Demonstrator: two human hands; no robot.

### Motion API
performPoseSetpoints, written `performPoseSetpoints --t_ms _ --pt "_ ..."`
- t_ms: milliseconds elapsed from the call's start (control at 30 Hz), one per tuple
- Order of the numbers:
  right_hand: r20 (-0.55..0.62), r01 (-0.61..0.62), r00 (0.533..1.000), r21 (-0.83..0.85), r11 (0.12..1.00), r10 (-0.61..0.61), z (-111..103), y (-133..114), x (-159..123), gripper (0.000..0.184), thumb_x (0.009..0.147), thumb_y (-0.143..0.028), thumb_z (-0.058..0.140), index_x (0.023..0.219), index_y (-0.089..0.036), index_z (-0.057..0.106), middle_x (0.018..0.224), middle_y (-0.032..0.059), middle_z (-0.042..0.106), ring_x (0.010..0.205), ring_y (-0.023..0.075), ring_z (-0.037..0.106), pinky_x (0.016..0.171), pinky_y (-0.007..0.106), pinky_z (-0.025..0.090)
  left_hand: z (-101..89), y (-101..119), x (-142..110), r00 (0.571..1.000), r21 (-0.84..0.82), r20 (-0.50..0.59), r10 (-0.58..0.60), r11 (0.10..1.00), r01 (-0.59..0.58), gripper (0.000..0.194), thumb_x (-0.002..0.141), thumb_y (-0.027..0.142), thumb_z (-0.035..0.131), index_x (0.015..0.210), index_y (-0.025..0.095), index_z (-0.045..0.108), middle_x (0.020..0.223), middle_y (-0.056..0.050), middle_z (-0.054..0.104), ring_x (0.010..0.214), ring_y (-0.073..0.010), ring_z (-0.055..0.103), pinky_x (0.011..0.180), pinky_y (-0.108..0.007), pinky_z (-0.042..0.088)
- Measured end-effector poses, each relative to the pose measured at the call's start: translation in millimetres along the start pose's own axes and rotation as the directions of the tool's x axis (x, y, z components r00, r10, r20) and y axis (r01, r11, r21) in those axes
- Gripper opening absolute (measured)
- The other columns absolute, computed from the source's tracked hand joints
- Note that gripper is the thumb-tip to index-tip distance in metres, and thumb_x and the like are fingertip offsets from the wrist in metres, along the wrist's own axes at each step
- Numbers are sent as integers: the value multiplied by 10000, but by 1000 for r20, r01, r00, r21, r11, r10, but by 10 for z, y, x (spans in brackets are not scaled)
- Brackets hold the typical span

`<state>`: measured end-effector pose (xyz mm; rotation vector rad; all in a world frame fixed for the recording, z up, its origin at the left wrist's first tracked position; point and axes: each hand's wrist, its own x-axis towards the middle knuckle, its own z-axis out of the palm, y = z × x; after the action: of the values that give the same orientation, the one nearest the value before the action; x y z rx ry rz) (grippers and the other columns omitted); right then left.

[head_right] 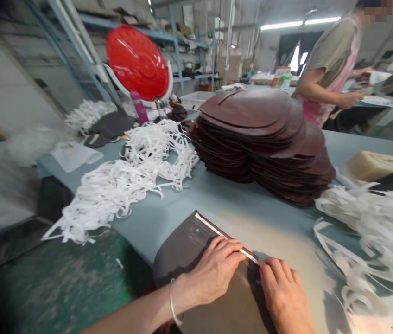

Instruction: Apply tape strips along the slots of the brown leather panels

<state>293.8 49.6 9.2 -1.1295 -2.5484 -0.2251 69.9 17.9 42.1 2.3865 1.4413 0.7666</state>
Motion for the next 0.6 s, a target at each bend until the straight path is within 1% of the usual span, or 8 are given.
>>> performPoseSetpoints --t_ms 67,133,167,233,333,400,500,600 --pt "-50 15 999 6 1000 -15 55 164 70 180 923 -266 438 911 -242 615 904 87 620 789 242 561 623 362 427 -114 -162 -30 996 -54 -82 -35 998 31 279 906 134 451 1138 228 575 1132 -28 630 1108 -161 534 1043 -346 374" --pt "-73 20 997 35 999 -18 100 283 201 207 918 -344 450 816 -263 612 848 78 620 751 239 570 575 351 422 -261 -407 -75 966 -43 -220 -138 990 132 257 918 125 427 1079 222 603 1088 -36 636 1062 -163 546 985 -351 411" --pt "-73 23 997 61 998 -18 116 304 295 219 914 -375 459 797 -269 611 839 75 621 744 237 576 561 346 426 -346 -555 -103 934 -28 -296 -202 979 203 262 922 122 414 1062 220 613 1083 -46 634 1055 -174 548 962 -365 423" --pt "-63 30 998 139 990 -21 129 233 541 205 910 -396 477 821 -278 619 855 69 627 745 228 592 573 342 455 -527 -880 -165 839 -7 -443 -315 937 349 278 913 96 402 1024 218 626 1062 -59 635 1036 -195 557 926 -393 438" --pt "-20 41 999 318 947 -36 132 -144 1053 171 930 -339 461 941 -278 621 912 65 631 789 211 620 666 339 506 -786 -1339 -251 699 12 -598 -392 868 497 278 852 48 435 980 208 622 1033 -60 642 1021 -217 569 919 -426 445" --pt "34 32 998 424 905 -51 167 -489 1461 194 948 -290 426 1023 -261 602 964 70 627 819 199 631 711 324 516 -913 -1559 -283 630 19 -664 -402 834 551 280 821 44 443 979 205 608 1022 -62 645 1022 -229 572 926 -448 444" --pt "71 34 994 499 866 -80 322 -942 2077 185 921 -208 452 1026 -223 603 948 63 624 792 186 631 718 302 502 -1010 -1731 -273 571 12 -716 -403 810 586 294 817 60 424 1019 203 583 1030 -78 637 1031 -245 571 929 -473 446" --pt "83 -40 997 498 866 -2 544 -1188 2570 216 871 -126 506 1049 -199 603 1018 71 616 814 171 629 755 272 479 -1023 -1785 -200 547 6 -736 -398 804 594 309 818 67 413 1057 199 558 1046 -91 627 1047 -256 567 934 -487 446"
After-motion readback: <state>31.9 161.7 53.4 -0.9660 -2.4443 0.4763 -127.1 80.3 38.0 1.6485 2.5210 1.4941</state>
